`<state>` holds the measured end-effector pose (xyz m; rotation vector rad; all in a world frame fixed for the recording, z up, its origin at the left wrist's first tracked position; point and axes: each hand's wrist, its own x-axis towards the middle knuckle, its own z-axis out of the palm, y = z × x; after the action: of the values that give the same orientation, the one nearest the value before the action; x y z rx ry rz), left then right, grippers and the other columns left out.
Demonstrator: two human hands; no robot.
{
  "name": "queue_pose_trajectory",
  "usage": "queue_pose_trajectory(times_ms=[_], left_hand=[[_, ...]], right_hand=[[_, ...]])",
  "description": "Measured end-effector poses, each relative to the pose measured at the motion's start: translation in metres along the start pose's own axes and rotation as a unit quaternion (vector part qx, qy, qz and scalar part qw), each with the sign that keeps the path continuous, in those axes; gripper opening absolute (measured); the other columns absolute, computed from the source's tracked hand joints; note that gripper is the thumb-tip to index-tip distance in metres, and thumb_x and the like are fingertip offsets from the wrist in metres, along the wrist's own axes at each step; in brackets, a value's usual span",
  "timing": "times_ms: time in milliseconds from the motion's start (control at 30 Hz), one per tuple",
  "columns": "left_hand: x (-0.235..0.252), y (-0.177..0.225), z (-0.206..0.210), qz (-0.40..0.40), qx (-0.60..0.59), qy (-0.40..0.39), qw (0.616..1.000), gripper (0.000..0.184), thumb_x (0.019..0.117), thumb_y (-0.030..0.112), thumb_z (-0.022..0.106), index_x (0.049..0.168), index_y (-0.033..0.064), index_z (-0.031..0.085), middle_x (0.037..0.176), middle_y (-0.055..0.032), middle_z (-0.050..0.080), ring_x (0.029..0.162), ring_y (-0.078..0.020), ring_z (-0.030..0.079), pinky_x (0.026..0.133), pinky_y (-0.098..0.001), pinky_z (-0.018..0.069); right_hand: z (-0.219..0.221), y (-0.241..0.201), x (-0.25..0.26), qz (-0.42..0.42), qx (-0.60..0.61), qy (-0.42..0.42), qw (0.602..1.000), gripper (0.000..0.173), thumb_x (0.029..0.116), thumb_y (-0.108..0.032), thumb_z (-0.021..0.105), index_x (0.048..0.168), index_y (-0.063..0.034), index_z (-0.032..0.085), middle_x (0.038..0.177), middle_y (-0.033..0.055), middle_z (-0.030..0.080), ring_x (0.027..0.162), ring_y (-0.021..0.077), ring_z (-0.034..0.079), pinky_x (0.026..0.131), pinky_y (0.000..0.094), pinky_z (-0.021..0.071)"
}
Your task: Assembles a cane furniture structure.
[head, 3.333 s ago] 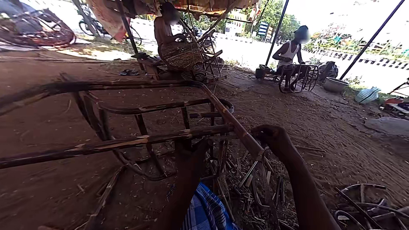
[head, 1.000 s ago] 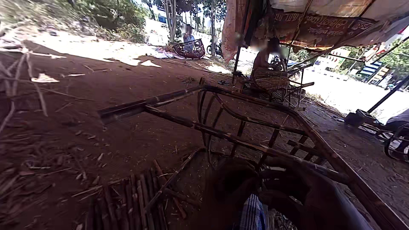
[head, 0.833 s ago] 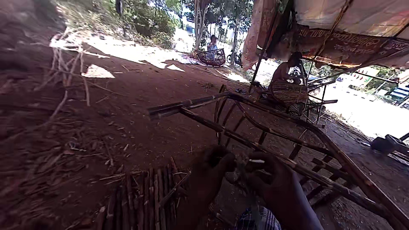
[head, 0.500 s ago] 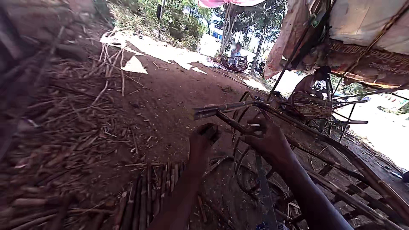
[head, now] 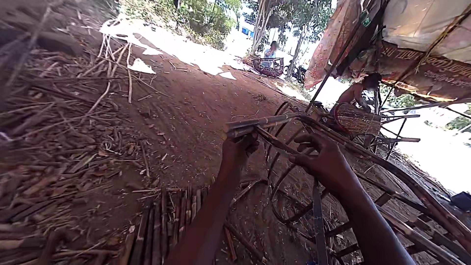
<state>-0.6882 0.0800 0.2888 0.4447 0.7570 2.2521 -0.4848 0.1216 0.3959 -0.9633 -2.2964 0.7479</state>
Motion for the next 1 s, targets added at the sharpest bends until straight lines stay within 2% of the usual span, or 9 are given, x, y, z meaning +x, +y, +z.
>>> queue_pose_trajectory(times_ms=[67, 200, 333, 500, 633, 767, 833, 933, 1000], left_hand=[[0.003, -0.001, 0.003, -0.008, 0.001, 0.004, 1.000, 0.021, 0.0931, 0.001, 0.071, 0.113, 0.0018, 0.065, 0.087, -0.0083, 0.071, 0.067, -0.0133, 0.068, 0.064, -0.0266, 0.0609], [0.006, 0.000, 0.008, -0.008, 0.005, 0.002, 1.000, 0.018, 0.0936, 0.001, 0.070, 0.111, 0.0027, 0.065, 0.086, -0.0081, 0.070, 0.066, -0.0127, 0.067, 0.061, -0.0257, 0.0596], [0.009, -0.003, 0.009, 0.019, 0.003, -0.005, 1.000, 0.018, 0.0935, 0.000, 0.070, 0.111, 0.0017, 0.066, 0.087, -0.0089, 0.070, 0.065, -0.0125, 0.066, 0.061, -0.0257, 0.0594], [0.007, -0.005, 0.009, 0.046, 0.016, 0.002, 0.999, 0.019, 0.0907, -0.002, 0.073, 0.109, -0.0003, 0.067, 0.085, -0.0092, 0.072, 0.065, -0.0133, 0.069, 0.063, -0.0264, 0.0611], [0.007, -0.004, 0.006, 0.051, 0.010, -0.005, 0.999, 0.021, 0.0893, -0.004, 0.073, 0.109, -0.0008, 0.068, 0.085, -0.0098, 0.073, 0.067, -0.0142, 0.070, 0.066, -0.0281, 0.0623], [0.005, -0.003, 0.007, 0.030, -0.001, 0.007, 1.000, 0.020, 0.0917, -0.003, 0.071, 0.111, 0.0011, 0.066, 0.088, -0.0097, 0.073, 0.068, -0.0146, 0.070, 0.064, -0.0281, 0.0623], [-0.002, -0.005, 0.009, -0.021, 0.008, 0.003, 1.000, 0.016, 0.0990, 0.008, 0.066, 0.114, 0.0028, 0.064, 0.089, -0.0096, 0.070, 0.070, -0.0162, 0.071, 0.064, -0.0295, 0.0631], [-0.016, -0.010, 0.014, -0.086, 0.018, -0.068, 0.994, 0.023, 0.1071, 0.024, 0.055, 0.109, 0.0024, 0.063, 0.089, -0.0102, 0.072, 0.073, -0.0155, 0.073, 0.069, -0.0281, 0.0629], [-0.022, -0.012, 0.012, -0.075, 0.007, -0.129, 0.989, 0.021, 0.1060, 0.019, 0.057, 0.112, -0.0001, 0.064, 0.096, -0.0130, 0.072, 0.081, -0.0177, 0.073, 0.079, -0.0308, 0.0629]], right_hand=[[-0.003, -0.001, -0.003, -0.007, -0.030, -0.010, 0.999, 0.055, 0.0765, -0.023, 0.092, 0.125, -0.0206, 0.067, 0.112, 0.0039, 0.068, 0.072, 0.0160, 0.066, 0.060, 0.0362, 0.0591], [-0.007, -0.004, -0.006, -0.038, -0.124, -0.002, 0.992, 0.055, 0.0684, -0.032, 0.097, 0.114, -0.0190, 0.068, 0.099, 0.0048, 0.067, 0.064, 0.0188, 0.062, 0.054, 0.0418, 0.0546], [0.002, -0.004, -0.006, -0.124, -0.183, 0.065, 0.973, 0.015, 0.0890, -0.026, 0.079, 0.100, -0.0203, 0.071, 0.088, -0.0034, 0.068, 0.055, 0.0098, 0.056, 0.049, 0.0327, 0.0502], [0.008, -0.006, -0.007, -0.038, -0.213, 0.105, 0.971, 0.013, 0.0982, -0.029, 0.069, 0.094, -0.0172, 0.074, 0.082, 0.0029, 0.068, 0.067, 0.0191, 0.063, 0.059, 0.0455, 0.0492], [0.016, -0.012, -0.007, 0.009, -0.225, 0.113, 0.968, 0.020, 0.0935, -0.030, 0.069, 0.078, -0.0183, 0.066, 0.069, 0.0025, 0.059, 0.059, 0.0201, 0.058, 0.050, 0.0439, 0.0428], [0.014, -0.024, 0.004, 0.113, -0.252, 0.057, 0.960, 0.025, 0.0914, -0.035, 0.074, 0.077, -0.0173, 0.063, 0.068, 0.0041, 0.059, 0.064, 0.0233, 0.059, 0.055, 0.0473, 0.0441], [0.014, -0.025, 0.008, 0.132, -0.255, 0.047, 0.957, 0.025, 0.0901, -0.035, 0.075, 0.078, -0.0165, 0.064, 0.068, 0.0049, 0.060, 0.065, 0.0239, 0.059, 0.056, 0.0483, 0.0444], [0.015, -0.023, 0.009, 0.130, -0.245, 0.051, 0.959, 0.025, 0.0887, -0.035, 0.075, 0.076, -0.0163, 0.064, 0.067, 0.0053, 0.059, 0.063, 0.0248, 0.059, 0.055, 0.0489, 0.0435], [0.014, -0.023, 0.008, 0.122, -0.240, 0.050, 0.962, 0.025, 0.0879, -0.036, 0.076, 0.077, -0.0163, 0.065, 0.066, 0.0054, 0.059, 0.062, 0.0248, 0.059, 0.054, 0.0491, 0.0448]])
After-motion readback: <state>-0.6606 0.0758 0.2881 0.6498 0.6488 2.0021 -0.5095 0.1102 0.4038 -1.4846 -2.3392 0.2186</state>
